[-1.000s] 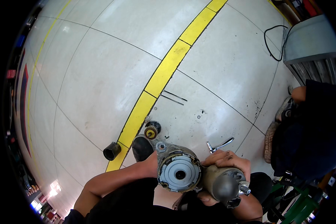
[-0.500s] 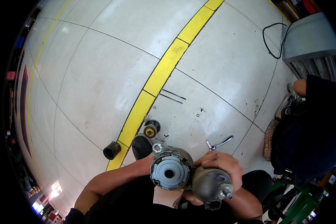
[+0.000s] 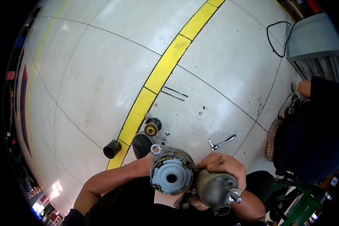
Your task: The person sits on the floor and assembles mechanical parts by hand. They insert a cylindrical component into a housing, then attach a larger metal casing, rotating and adjusting the pieces to fit them together.
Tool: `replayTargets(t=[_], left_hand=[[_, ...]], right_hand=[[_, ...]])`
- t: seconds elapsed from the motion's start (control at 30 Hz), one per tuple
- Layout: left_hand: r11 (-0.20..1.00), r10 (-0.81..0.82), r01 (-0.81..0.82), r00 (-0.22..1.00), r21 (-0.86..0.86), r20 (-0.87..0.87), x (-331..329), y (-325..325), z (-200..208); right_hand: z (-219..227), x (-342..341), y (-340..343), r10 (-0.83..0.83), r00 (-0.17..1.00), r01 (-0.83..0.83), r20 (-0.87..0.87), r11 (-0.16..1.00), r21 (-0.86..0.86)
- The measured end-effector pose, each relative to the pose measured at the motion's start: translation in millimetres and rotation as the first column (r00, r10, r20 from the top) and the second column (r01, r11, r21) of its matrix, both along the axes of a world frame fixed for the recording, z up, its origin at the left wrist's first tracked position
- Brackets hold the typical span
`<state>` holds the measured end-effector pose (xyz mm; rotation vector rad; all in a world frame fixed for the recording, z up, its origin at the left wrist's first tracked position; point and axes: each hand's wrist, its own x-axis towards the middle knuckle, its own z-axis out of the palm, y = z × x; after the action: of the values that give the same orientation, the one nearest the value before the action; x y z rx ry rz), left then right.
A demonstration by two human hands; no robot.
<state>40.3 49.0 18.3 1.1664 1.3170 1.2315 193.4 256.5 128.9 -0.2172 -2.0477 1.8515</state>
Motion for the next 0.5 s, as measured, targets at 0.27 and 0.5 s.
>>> replayTargets(t=[0.27,0.5], left_hand=[[0.998,-0.052,0.054,0.998,-0.039,0.037,-3.0,-8.5,-5.4],[0.998,0.003,0.002,0.995,0.055,-0.101,16.5,-10.9,-23.9]], right_hand=[[13.3,-5.1,-5.7,-0.049,0.999,0.049,-0.005,0.998,-0.030],[-0.6,0.2,-5.6,0.013,1.000,-0.013,0.021,1.000,-0.006]])
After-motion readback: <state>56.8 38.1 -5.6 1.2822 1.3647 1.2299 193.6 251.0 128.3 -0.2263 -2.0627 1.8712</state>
